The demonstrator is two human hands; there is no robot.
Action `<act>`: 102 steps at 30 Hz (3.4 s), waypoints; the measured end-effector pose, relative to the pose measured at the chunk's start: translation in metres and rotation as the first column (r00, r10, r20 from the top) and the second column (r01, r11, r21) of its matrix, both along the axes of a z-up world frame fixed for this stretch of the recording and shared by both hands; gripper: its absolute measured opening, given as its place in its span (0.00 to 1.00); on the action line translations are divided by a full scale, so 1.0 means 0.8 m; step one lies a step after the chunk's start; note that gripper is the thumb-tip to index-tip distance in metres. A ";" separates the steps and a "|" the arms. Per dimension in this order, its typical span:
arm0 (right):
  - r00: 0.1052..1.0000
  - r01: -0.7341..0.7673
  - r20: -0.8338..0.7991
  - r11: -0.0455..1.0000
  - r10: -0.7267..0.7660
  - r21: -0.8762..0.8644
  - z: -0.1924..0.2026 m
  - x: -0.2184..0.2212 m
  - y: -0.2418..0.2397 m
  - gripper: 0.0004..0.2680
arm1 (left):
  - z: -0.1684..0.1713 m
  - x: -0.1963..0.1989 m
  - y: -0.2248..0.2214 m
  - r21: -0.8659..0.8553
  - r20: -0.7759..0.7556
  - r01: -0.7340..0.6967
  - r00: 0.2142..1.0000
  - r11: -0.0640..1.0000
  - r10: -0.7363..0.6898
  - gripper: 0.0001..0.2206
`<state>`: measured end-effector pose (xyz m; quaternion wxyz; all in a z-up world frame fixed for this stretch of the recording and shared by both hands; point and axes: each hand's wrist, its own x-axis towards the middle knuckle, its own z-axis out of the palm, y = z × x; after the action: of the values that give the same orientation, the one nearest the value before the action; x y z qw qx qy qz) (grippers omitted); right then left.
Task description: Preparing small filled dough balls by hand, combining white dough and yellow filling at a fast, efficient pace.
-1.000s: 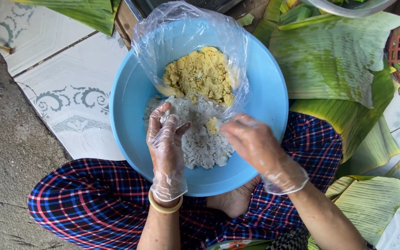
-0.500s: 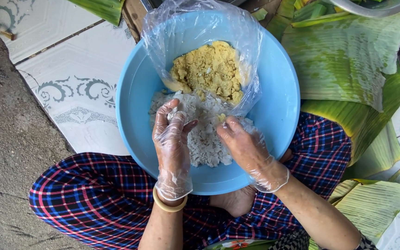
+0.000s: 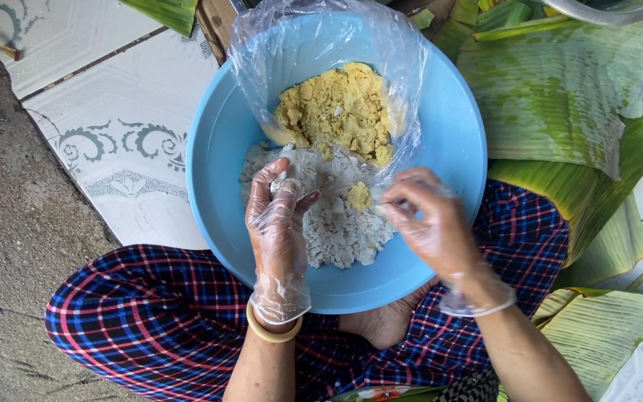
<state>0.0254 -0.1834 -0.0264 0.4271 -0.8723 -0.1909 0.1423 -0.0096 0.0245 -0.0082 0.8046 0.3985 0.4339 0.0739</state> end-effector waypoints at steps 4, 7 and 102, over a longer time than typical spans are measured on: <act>0.948 -0.061 -0.273 0.938 0.161 0.341 0.073 -0.008 -0.036 0.03 | -0.019 -0.013 0.003 -0.069 0.097 0.015 0.995 0.998 -0.009 0.13; 0.790 -0.308 -0.453 0.907 0.412 0.288 0.113 -0.036 -0.058 0.01 | -0.017 -0.014 0.004 -0.123 0.155 0.067 0.987 0.990 -0.047 0.14; 0.979 0.181 -0.131 0.966 -0.159 0.184 0.020 -0.011 0.092 0.14 | 0.005 -0.002 -0.038 -0.260 0.171 -0.051 0.980 0.964 0.098 0.07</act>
<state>0.0167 -0.1099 -0.0105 0.5315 -0.8297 -0.1034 0.1357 -0.0116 -0.0057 -0.0042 0.8821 0.2669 0.3789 0.0842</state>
